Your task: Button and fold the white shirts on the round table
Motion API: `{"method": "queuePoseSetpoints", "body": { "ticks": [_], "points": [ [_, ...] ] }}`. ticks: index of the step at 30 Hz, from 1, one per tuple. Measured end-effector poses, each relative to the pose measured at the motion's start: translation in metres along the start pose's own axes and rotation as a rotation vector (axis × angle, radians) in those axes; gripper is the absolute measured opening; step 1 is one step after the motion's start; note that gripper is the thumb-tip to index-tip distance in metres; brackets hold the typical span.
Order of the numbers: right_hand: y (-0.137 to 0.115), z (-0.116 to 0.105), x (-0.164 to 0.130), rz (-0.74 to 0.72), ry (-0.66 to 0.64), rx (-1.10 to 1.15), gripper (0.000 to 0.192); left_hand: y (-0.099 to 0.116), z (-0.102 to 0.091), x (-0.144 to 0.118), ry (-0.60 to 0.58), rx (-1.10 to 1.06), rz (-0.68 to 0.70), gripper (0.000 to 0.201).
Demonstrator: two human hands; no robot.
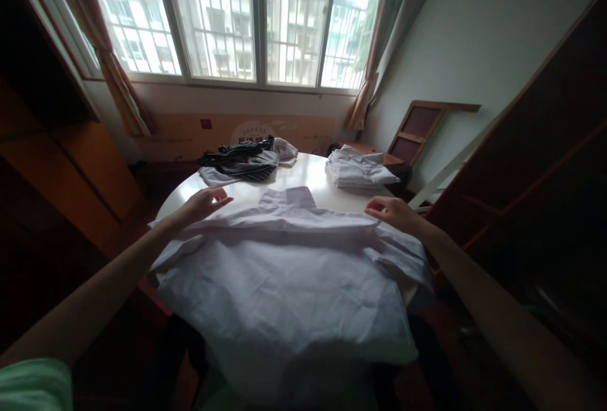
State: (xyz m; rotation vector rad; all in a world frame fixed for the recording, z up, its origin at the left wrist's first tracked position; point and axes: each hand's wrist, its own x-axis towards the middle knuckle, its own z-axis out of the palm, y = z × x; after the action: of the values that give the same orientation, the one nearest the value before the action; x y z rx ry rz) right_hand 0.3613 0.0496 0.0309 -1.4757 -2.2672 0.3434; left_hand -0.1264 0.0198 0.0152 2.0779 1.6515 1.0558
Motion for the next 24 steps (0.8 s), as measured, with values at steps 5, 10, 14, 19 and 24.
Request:
{"method": "queuePoseSetpoints", "body": {
  "ticks": [5, 10, 14, 19, 24],
  "points": [
    [0.009, 0.016, 0.036, 0.041, -0.026, 0.101, 0.022, 0.002, 0.026, 0.023, -0.186, -0.107, -0.261, 0.025],
    [0.001, 0.043, 0.050, 0.050, -0.260, 0.200, 0.029, 0.003, 0.040, 0.037, -0.414, -0.018, -0.251, 0.023],
    [-0.009, 0.046, 0.067, 0.041, -0.239, 0.194, 0.022, 0.003, 0.046, 0.053, -0.306, 0.155, -0.128, 0.018],
    [-0.005, 0.030, 0.088, 0.036, 0.095, 0.178, 0.025, -0.002, 0.043, 0.069, 0.014, 0.280, 0.022, 0.018],
    [0.029, 0.011, 0.071, 0.129, -0.399, 0.255, 0.042, -0.021, 0.025, 0.066, -0.225, 0.184, -0.111, 0.027]
  ]
}}
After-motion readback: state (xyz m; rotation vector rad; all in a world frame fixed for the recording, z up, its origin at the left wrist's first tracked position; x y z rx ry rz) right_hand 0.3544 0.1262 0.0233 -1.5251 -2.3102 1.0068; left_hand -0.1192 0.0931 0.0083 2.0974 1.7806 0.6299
